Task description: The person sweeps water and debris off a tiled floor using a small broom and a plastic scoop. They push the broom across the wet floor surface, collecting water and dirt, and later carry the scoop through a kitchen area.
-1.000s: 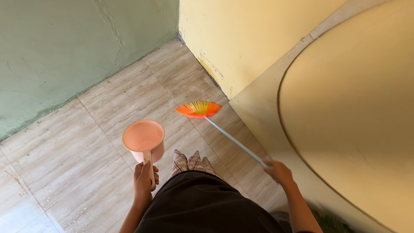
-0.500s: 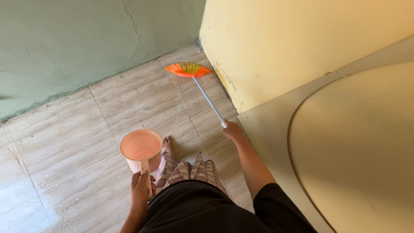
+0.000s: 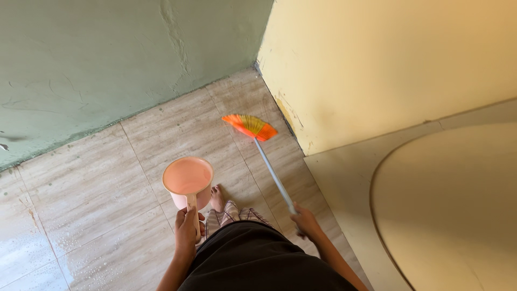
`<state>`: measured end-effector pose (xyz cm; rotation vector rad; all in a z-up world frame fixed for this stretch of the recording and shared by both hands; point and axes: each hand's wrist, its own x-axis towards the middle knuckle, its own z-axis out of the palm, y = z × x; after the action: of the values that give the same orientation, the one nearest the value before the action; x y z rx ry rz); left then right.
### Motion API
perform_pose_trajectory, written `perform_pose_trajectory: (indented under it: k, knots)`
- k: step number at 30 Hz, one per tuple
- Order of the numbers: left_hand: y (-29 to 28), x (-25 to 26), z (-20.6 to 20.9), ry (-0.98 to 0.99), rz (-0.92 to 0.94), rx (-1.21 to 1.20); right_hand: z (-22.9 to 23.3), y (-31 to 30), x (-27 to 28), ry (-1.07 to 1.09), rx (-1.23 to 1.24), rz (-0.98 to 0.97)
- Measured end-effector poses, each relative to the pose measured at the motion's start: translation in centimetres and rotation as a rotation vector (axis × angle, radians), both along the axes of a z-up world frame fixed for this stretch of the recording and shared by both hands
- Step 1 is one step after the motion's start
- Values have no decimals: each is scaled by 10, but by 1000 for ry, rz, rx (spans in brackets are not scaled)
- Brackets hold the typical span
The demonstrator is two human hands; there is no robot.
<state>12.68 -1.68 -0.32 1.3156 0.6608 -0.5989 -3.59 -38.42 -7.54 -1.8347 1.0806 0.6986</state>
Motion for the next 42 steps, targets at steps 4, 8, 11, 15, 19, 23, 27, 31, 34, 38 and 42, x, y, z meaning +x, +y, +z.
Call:
perform_pose_trajectory:
  k: [4, 8, 11, 15, 19, 23, 27, 31, 34, 38, 42]
  knots:
    - [4, 19, 4, -17, 28, -14, -51, 6, 93, -295, 276, -214]
    - [14, 30, 6, 33, 48, 37, -64, -6, 255, -105, 115, -315]
    - [25, 37, 5, 54, 79, 54, -57, -14, 334, -167, 114, -136]
    - [41, 35, -1, 21, 119, 58, -59, 22, 350, -38, -25, 63]
    - [48, 31, -13, 34, 161, 49, -63, 57, 272, 127, -170, 415]
    - [51, 30, -22, 47, 148, 15, -37, 35, 139, -77, -221, 555]
    - [51, 31, -23, 27, 128, 7, 17, 3, 59, 112, -329, 642]
    - [49, 34, -21, 33, 138, -4, 65, -18, 42, 197, -156, 526]
    - [49, 32, -21, 26, 135, 18, 37, -29, 77, 168, -147, 491]
    - [58, 27, -19, 6, 136, 12, -33, -31, 165, 44, -153, 516]
    - [61, 23, -17, 11, 158, 7, -56, -15, 254, -62, -316, 672]
